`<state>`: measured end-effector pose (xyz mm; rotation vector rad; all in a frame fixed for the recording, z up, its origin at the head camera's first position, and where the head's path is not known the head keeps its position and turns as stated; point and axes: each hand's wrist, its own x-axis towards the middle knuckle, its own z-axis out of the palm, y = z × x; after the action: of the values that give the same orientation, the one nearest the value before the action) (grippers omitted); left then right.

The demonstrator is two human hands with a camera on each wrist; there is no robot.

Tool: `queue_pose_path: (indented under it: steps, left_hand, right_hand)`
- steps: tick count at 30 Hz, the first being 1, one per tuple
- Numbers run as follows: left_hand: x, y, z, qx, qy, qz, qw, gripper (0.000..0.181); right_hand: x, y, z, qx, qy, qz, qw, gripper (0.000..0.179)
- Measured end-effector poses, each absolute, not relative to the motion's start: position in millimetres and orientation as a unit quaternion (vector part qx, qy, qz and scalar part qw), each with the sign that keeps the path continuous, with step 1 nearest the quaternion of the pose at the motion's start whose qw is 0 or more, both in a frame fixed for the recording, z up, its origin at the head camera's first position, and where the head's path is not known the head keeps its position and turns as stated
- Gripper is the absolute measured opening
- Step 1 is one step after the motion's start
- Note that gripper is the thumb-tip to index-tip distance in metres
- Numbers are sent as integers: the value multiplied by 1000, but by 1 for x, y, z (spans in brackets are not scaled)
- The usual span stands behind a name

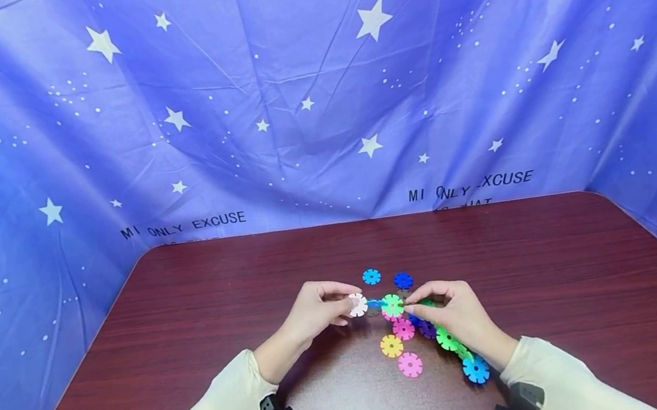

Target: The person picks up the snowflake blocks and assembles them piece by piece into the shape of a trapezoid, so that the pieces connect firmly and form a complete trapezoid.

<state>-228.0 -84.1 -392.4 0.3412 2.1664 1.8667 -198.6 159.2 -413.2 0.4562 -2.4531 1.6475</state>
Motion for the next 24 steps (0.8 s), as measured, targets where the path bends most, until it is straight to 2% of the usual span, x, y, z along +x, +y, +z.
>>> queue_pose_path:
  steps: [7,16,24]
  left_hand:
    - [-228,-81,-394,145,749,637,113,24]
    - [-226,-76,-394,151,740,647,106,22]
    - [-228,-75,-397,138,747,643,97,22]
  right_hand:
    - [-197,157,-411,179,-806,556,90,7]
    - [-184,151,-388,191,-812,541,107,9]
    - [-194,156,-412,173,-806,559,89,8]
